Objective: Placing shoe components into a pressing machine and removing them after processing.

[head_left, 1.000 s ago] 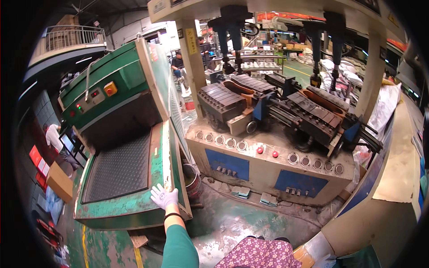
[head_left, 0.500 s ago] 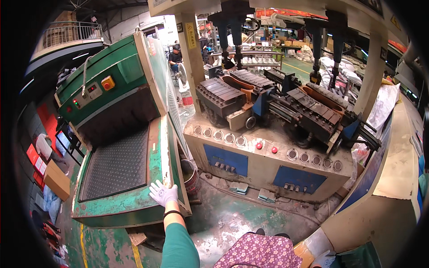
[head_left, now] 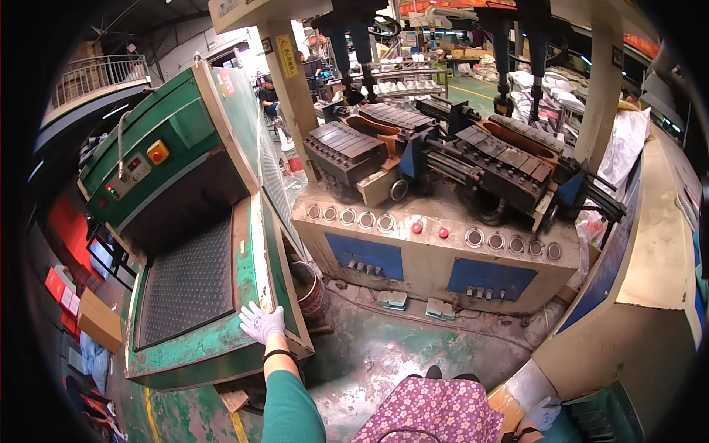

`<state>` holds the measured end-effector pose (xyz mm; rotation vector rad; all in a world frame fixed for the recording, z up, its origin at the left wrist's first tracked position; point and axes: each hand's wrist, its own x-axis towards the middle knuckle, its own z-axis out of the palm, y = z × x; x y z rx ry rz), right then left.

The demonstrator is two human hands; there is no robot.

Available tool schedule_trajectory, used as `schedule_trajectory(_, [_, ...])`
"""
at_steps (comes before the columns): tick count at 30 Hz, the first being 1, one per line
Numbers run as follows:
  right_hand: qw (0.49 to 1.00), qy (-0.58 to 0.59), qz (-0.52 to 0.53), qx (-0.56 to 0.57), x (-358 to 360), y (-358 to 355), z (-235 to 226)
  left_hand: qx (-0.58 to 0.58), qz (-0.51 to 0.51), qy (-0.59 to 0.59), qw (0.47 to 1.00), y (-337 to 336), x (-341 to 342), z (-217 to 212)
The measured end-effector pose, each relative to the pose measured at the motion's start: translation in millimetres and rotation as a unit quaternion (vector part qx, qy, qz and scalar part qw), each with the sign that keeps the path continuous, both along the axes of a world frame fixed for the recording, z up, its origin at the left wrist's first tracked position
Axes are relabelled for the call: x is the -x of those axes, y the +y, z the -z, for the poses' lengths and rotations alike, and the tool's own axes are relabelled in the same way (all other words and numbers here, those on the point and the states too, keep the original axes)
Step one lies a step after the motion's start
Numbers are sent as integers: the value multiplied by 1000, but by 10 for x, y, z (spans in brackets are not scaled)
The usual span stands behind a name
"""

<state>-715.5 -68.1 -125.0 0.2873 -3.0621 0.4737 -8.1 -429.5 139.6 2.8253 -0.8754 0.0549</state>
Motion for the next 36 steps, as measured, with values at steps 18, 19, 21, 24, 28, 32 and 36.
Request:
schedule_trajectory(18, [989,102,83,-62,-329,-296,-284,-37,6,-11,999,-63,40,-8])
schedule_trajectory(19, [990,101,79,-62,-352,-338,-320,-37,-4,-13,999,-44,-20,30])
schedule_trajectory(21, [991,86,83,-60,-357,-328,-363,-36,-1,-13,999,-48,4,11])
schedule_trajectory(24, [992,61,89,-60,-390,-343,-424,-34,2,-15,999,-66,4,32])
schedule_trajectory(28, [993,71,83,-52,-367,-324,-384,-34,-2,-16,999,-62,-13,42])
schedule_trajectory(32, [993,60,84,-56,-393,-352,-432,-37,-5,-16,999,-49,-18,27])
schedule_trajectory(36, [994,39,89,-51,-398,-356,-460,-36,-2,-13,999,-69,-13,33])
